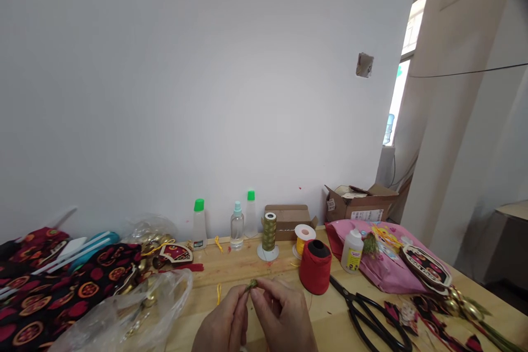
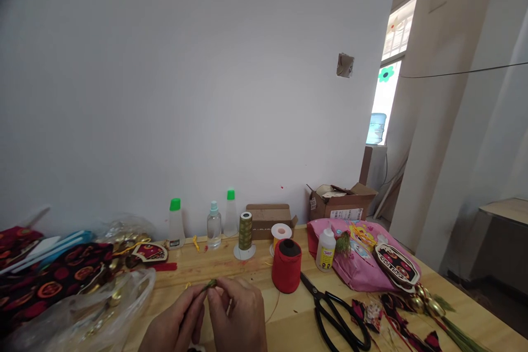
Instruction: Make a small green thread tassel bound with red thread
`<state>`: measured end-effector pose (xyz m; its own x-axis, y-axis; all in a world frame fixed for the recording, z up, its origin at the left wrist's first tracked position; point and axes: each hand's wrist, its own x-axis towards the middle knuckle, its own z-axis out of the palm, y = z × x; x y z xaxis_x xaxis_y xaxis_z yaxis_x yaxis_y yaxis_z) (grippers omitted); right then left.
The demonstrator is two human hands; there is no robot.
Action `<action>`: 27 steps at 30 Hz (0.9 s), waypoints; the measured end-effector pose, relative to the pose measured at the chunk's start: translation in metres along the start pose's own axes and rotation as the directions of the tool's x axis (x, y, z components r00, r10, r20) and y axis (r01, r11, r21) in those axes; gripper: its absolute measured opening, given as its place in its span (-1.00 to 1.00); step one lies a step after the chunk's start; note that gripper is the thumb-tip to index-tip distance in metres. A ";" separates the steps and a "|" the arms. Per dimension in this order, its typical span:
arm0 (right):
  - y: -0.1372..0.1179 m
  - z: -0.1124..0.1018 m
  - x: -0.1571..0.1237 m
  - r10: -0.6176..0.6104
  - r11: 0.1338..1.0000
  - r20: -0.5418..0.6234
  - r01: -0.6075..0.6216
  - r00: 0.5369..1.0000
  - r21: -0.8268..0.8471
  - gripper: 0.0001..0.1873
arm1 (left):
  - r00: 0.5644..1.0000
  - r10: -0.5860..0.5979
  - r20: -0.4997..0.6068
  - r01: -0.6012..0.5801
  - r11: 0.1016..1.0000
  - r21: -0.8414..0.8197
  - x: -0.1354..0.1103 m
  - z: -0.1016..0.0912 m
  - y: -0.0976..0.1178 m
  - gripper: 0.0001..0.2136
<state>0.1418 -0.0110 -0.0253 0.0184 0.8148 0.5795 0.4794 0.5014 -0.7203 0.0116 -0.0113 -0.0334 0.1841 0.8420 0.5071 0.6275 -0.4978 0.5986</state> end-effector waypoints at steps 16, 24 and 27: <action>-0.012 -0.011 0.013 0.498 0.652 0.210 -0.523 0.841 0.549 -0.56 | 0.849 0.528 -0.008 -0.497 0.806 0.321 0.001 0.001 -0.006 -0.53; -0.007 -0.008 0.012 0.550 0.609 0.205 -0.557 0.809 0.564 -0.81 | 0.768 0.641 -0.014 -0.567 0.689 0.450 0.008 0.002 0.005 -0.59; -0.005 -0.007 0.011 0.545 0.600 0.244 -0.577 0.802 0.554 -0.77 | 0.777 0.629 0.010 -0.564 0.690 0.454 0.007 0.002 0.003 -0.62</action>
<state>0.1461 -0.0067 -0.0124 0.0619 0.9979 -0.0213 -0.2085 -0.0080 -0.9780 0.0165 -0.0067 -0.0292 0.5455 0.3434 0.7645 0.6724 -0.7238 -0.1546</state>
